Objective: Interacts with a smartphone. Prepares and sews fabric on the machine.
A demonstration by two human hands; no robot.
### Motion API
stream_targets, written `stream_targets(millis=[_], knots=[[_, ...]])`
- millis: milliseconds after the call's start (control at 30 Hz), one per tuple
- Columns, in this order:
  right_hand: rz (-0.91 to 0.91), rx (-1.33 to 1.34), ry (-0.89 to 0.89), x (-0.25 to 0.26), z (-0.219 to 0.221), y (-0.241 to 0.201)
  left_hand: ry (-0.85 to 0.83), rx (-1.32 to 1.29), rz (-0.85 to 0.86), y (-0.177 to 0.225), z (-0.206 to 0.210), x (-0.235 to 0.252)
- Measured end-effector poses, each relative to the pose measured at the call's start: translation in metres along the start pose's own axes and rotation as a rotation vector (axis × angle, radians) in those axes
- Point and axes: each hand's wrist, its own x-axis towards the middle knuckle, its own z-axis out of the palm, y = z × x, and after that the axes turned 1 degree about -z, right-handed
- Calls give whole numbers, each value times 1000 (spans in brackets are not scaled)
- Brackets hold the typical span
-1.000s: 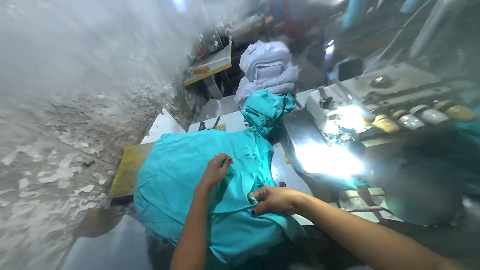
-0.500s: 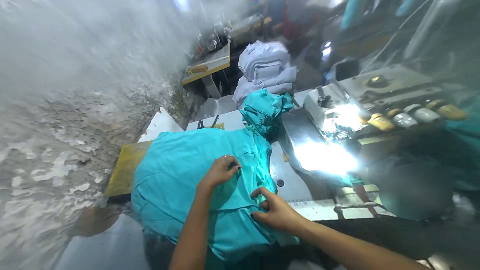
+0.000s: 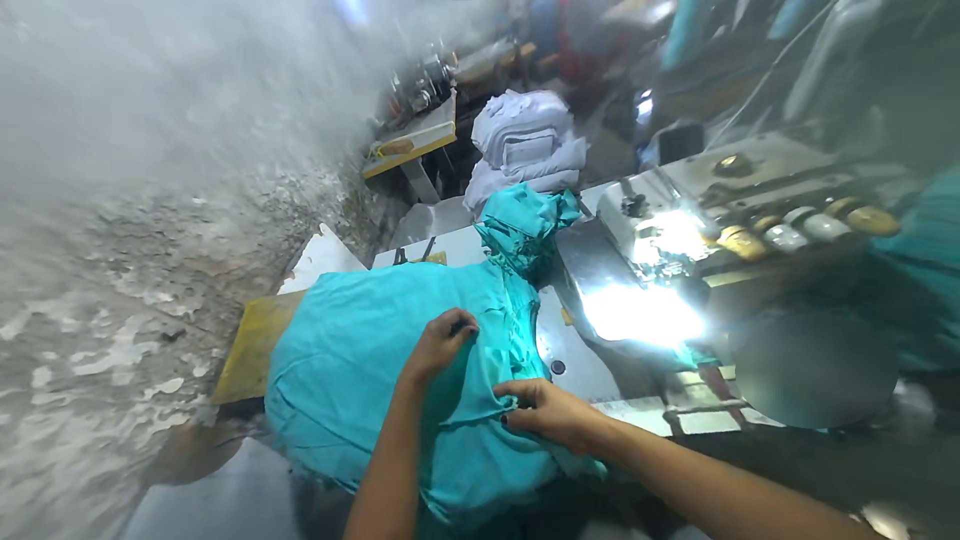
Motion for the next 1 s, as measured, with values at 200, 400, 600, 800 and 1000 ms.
stream_targets(millis=[200, 400, 600, 800, 1000], knots=[[16, -205, -32, -12, 3, 6, -157, -29, -24, -2, 1, -3], [-7, -274, 10, -10, 8, 10, -195, 199, -79, 0, 8, 1], [34, -272, 8, -15, 8, 5, -96, 187, -147, 3, -3, -3], [34, -383, 100, -8, 11, 14, -143, 294, -143, 0, 12, 0], [129, -139, 97, -15, 17, 10, -291, 402, -282, 9, 19, -2]])
